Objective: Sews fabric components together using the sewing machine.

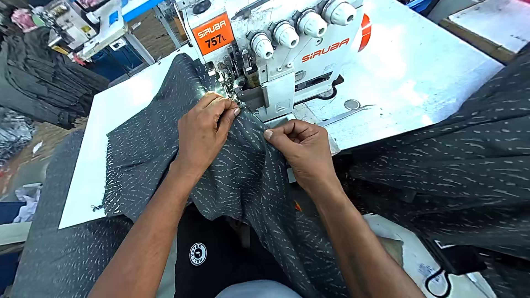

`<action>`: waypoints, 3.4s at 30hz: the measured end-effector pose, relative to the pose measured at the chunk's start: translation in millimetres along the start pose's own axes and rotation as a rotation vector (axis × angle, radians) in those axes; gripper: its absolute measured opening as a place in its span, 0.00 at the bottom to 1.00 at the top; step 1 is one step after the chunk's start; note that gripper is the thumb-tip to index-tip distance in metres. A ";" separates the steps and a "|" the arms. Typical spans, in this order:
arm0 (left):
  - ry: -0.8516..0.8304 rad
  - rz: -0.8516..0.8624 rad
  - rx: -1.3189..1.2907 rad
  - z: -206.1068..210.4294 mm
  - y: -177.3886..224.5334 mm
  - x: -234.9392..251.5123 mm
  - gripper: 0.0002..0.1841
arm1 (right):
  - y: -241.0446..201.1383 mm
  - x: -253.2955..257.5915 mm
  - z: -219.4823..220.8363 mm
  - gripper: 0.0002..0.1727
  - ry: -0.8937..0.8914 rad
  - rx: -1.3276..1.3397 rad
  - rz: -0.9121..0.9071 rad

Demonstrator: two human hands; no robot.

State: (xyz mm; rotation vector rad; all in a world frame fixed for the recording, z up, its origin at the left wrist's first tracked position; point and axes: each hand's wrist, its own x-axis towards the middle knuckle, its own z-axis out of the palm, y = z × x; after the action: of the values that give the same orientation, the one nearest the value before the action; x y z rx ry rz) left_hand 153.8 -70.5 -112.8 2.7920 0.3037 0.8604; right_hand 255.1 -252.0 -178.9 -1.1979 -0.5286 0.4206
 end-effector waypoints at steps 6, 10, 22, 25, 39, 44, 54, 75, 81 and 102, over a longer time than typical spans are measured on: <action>-0.044 0.100 -0.112 -4.9 -17.1 4.0 0.08 | -8.8 -3.8 6.6 0.10 0.008 -0.190 -0.113; -0.064 0.131 -0.153 -6.8 -22.9 4.9 0.08 | -12.7 -4.2 12.7 0.10 -0.039 -0.165 -0.093; -0.048 -0.004 0.067 -1.8 6.7 6.5 0.11 | 0.0 -4.1 15.2 0.07 -0.005 -0.125 0.037; -0.096 0.058 -0.021 -5.5 -2.3 5.9 0.10 | -3.2 -3.6 12.1 0.11 -0.036 -0.204 0.060; -0.127 0.102 -0.129 -13.0 -3.7 -10.3 0.13 | -13.7 6.2 -7.9 0.09 -0.305 -0.013 0.139; -0.126 0.163 -0.125 -13.5 -10.8 -9.3 0.16 | -11.6 -1.3 0.8 0.10 -0.263 -0.024 0.138; -0.145 0.279 -0.280 -8.8 -52.7 19.2 0.17 | -6.2 2.7 29.2 0.11 -0.225 -0.091 0.045; -0.044 -0.845 0.024 -138.2 -104.7 -145.5 0.18 | 6.0 -78.6 -88.4 0.20 -1.005 -1.022 0.609; -0.050 -0.450 0.243 -181.5 -169.5 -23.3 0.31 | -18.9 -86.5 -15.3 0.15 -0.719 -0.287 -0.040; 0.365 -1.023 -0.953 -113.3 -48.8 -185.2 0.12 | 125.4 -115.0 0.1 0.19 -0.570 -0.623 0.567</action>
State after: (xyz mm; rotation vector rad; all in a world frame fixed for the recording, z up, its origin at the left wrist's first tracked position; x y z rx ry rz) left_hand -67.4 -55.7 -131.7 1.3120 0.9471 0.8636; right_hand 158.6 -278.2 -316.5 -1.8461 -0.8423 1.1621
